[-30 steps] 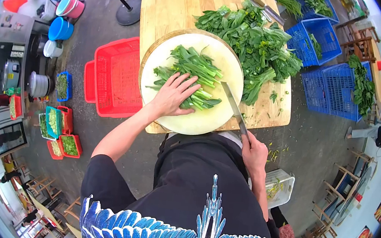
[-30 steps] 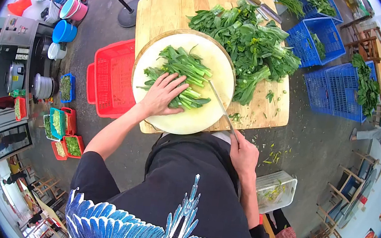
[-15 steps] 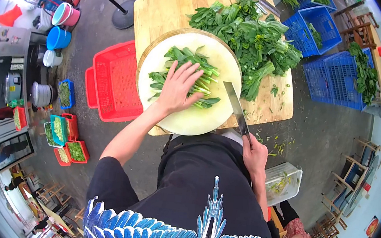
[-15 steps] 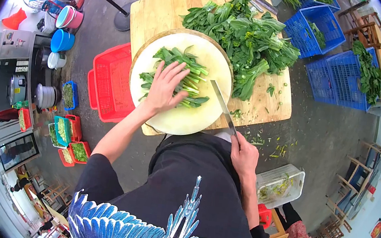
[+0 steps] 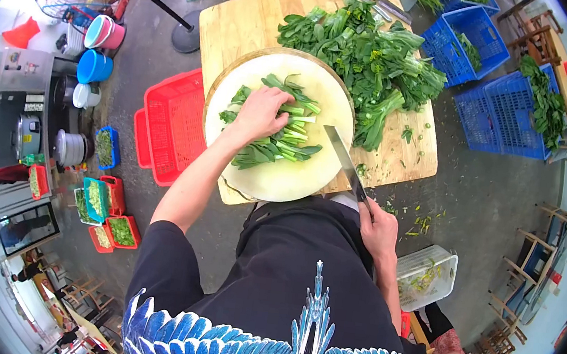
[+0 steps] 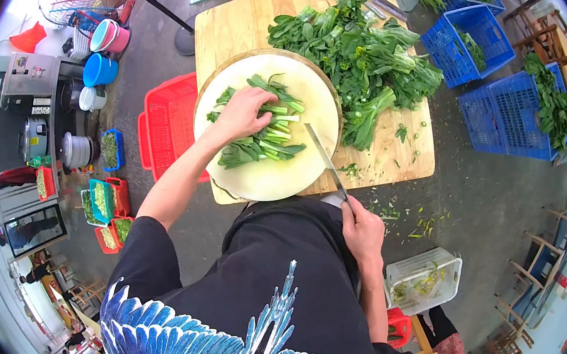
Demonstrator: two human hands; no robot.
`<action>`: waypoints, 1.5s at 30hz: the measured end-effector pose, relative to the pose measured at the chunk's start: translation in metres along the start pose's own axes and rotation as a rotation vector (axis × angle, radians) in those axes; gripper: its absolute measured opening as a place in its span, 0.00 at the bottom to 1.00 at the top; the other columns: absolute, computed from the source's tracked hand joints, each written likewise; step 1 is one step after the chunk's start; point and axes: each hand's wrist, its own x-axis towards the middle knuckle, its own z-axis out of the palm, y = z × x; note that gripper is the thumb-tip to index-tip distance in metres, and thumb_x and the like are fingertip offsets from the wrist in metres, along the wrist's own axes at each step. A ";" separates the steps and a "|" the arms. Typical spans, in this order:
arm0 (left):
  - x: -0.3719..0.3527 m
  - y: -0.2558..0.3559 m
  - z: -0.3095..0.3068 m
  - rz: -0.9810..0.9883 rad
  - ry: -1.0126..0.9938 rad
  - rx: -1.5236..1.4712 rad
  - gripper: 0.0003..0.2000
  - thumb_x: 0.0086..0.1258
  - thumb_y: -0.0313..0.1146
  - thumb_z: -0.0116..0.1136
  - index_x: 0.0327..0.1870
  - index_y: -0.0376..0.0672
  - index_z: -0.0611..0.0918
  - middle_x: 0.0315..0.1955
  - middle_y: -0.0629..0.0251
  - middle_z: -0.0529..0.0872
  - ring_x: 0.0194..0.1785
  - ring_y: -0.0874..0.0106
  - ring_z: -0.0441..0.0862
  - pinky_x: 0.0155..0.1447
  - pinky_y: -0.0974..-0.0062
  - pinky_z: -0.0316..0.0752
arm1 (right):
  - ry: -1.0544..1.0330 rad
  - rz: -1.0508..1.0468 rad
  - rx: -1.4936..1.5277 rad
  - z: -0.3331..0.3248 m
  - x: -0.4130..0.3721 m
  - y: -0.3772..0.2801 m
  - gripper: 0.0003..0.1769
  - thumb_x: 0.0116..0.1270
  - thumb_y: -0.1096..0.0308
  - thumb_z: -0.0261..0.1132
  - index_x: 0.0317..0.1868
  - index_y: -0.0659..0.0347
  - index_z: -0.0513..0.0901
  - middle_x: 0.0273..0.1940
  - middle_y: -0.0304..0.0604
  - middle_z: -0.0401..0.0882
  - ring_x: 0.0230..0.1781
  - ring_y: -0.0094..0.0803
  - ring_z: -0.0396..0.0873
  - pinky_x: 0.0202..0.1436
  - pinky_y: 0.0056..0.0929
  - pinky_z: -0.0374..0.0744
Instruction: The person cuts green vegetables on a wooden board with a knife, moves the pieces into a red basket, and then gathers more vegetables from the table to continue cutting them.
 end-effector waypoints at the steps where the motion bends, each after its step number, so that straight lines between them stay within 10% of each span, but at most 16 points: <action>1: 0.000 0.001 -0.003 0.031 -0.006 0.043 0.12 0.70 0.31 0.69 0.53 0.45 0.91 0.49 0.58 0.91 0.59 0.53 0.86 0.68 0.56 0.79 | -0.011 -0.021 -0.008 -0.003 0.001 -0.002 0.14 0.78 0.62 0.73 0.57 0.60 0.94 0.35 0.58 0.91 0.35 0.55 0.92 0.38 0.47 0.86; 10: -0.009 -0.021 -0.033 -0.262 0.003 -0.592 0.12 0.75 0.27 0.72 0.58 0.40 0.90 0.58 0.67 0.94 0.62 0.77 0.87 0.71 0.73 0.78 | -0.055 -0.143 -0.025 -0.010 0.008 -0.002 0.14 0.78 0.62 0.73 0.57 0.58 0.95 0.38 0.56 0.94 0.37 0.54 0.93 0.41 0.46 0.88; 26: -0.072 -0.050 -0.067 -0.409 0.957 -1.510 0.15 0.88 0.27 0.61 0.70 0.39 0.80 0.56 0.61 0.90 0.57 0.69 0.90 0.61 0.67 0.89 | -0.592 -0.462 -0.225 0.017 0.080 -0.074 0.15 0.81 0.57 0.65 0.49 0.57 0.93 0.37 0.59 0.91 0.41 0.61 0.91 0.49 0.58 0.87; 35: -0.158 0.005 -0.068 -0.672 0.668 -0.979 0.16 0.82 0.25 0.69 0.68 0.38 0.85 0.54 0.65 0.93 0.54 0.77 0.90 0.54 0.74 0.87 | -0.552 -0.253 -0.180 0.023 0.105 -0.088 0.18 0.83 0.54 0.65 0.50 0.60 0.93 0.36 0.61 0.90 0.42 0.64 0.89 0.50 0.58 0.85; 39: -0.162 0.043 -0.055 -0.379 0.447 -0.286 0.12 0.73 0.21 0.74 0.55 0.42 0.91 0.46 0.63 0.94 0.49 0.68 0.94 0.51 0.69 0.88 | -0.512 -0.251 -0.116 0.032 0.107 -0.077 0.19 0.83 0.53 0.65 0.53 0.61 0.92 0.34 0.62 0.88 0.39 0.64 0.88 0.46 0.57 0.83; 45: -0.161 0.047 0.017 -0.112 0.351 -0.002 0.13 0.66 0.27 0.76 0.51 0.48 0.93 0.50 0.66 0.93 0.55 0.60 0.90 0.61 0.58 0.82 | -0.578 -0.145 -0.050 0.019 0.100 -0.066 0.18 0.83 0.54 0.66 0.52 0.62 0.92 0.27 0.60 0.83 0.29 0.59 0.83 0.37 0.50 0.79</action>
